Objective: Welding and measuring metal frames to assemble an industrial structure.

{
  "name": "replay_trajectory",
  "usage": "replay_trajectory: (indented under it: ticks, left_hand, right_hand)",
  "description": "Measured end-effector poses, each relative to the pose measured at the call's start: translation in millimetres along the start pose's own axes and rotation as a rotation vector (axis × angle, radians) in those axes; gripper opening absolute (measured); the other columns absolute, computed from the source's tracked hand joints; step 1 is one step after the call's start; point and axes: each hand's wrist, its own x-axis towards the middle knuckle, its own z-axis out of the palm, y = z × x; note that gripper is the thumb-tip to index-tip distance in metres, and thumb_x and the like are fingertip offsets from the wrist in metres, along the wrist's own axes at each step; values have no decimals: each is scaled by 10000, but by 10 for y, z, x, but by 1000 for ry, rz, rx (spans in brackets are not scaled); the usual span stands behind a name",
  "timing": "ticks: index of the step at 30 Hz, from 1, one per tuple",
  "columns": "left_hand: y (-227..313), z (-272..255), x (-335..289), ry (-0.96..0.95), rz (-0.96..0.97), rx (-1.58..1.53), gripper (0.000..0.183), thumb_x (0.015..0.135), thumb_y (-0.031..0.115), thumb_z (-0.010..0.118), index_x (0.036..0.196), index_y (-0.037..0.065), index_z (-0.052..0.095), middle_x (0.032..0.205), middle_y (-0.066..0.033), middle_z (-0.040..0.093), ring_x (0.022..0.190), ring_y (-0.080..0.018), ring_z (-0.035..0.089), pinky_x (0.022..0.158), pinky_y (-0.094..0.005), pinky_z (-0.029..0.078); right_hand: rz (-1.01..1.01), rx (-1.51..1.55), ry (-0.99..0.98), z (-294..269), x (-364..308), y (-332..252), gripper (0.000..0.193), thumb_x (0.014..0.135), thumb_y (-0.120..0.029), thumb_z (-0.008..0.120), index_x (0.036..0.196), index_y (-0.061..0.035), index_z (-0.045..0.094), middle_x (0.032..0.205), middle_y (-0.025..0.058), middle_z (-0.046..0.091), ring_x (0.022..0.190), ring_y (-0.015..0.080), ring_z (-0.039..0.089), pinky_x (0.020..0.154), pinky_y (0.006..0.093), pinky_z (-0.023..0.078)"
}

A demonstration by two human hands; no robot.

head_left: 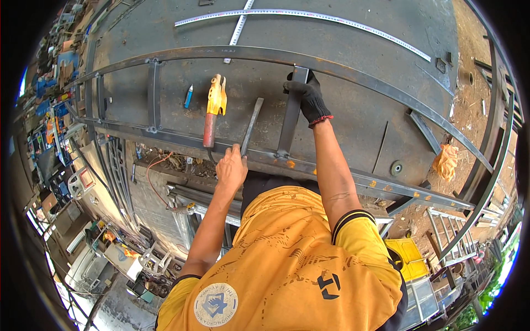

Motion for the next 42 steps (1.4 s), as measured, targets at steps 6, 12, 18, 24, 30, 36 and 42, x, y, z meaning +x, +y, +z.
replay_trajectory:
  ticks: [6, 12, 18, 24, 30, 36, 42]
  left_hand:
    - [314, -258, 281, 15, 104, 18, 340, 921, 213, 654, 1157, -16, 569, 1059, -236, 610, 1005, -426, 635, 834, -513, 515]
    - [910, 109, 1090, 132, 324, -479, 430, 975, 294, 585, 1198, -72, 568, 1179, -301, 625, 1114, -455, 599, 933, -513, 486]
    - [1146, 480, 1446, 0, 258, -642, 470, 1024, 339, 492, 1190, -99, 524, 1031, -353, 642, 1066, -521, 590, 897, -525, 469]
    - [1089, 231, 1467, -180, 227, -499, 522, 1036, 390, 468, 1138, -120, 509, 985, -380, 626, 1020, -541, 593, 861, -541, 478]
    - [1164, 191, 1510, -218, 265, -444, 564, 1042, 427, 451, 1085, -133, 500, 937, -399, 613, 979, -553, 597, 832, -554, 483]
    - [1177, 270, 1462, -194, 229, -456, 506, 1049, 388, 447, 1062, -116, 492, 927, -386, 620, 957, -551, 600, 825, -558, 483]
    - [1183, 220, 1479, -200, 227, -460, 482, 1050, 374, 447, 1060, -107, 492, 932, -378, 625, 950, -558, 597, 824, -569, 478]
  right_hand:
    - [8, 20, -1, -30, 18, 12, 427, 706, -58, 778, 1088, -24, 589, 916, 87, 640, 779, 213, 659, 722, 369, 569]
    - [16, 8, -17, -38, 40, 23, 408, 720, -35, 764, 1091, -20, 596, 929, 91, 656, 797, 213, 669, 720, 356, 565]
    - [-226, -440, -56, -427, 16, -81, 354, 830, -115, 724, 1154, -2, 638, 989, 96, 687, 833, 183, 669, 732, 321, 544]
    - [-593, -836, 505, -1794, -523, -1371, 248, 938, -151, 668, 1150, -26, 702, 877, 59, 718, 755, 163, 659, 652, 302, 511]
    - [-468, -2344, 172, -2522, -191, -1583, 216, 936, -191, 586, 1130, -153, 672, 877, 126, 741, 736, 310, 709, 613, 398, 529]
    - [-487, -2284, 354, -2601, -50, -1392, 179, 925, -269, 532, 1058, -218, 639, 827, 127, 730, 734, 367, 703, 608, 476, 520]
    - [-503, -2264, 391, -2646, -41, -1377, 179, 927, -296, 521, 1016, -206, 648, 828, 121, 734, 722, 367, 703, 599, 478, 511]
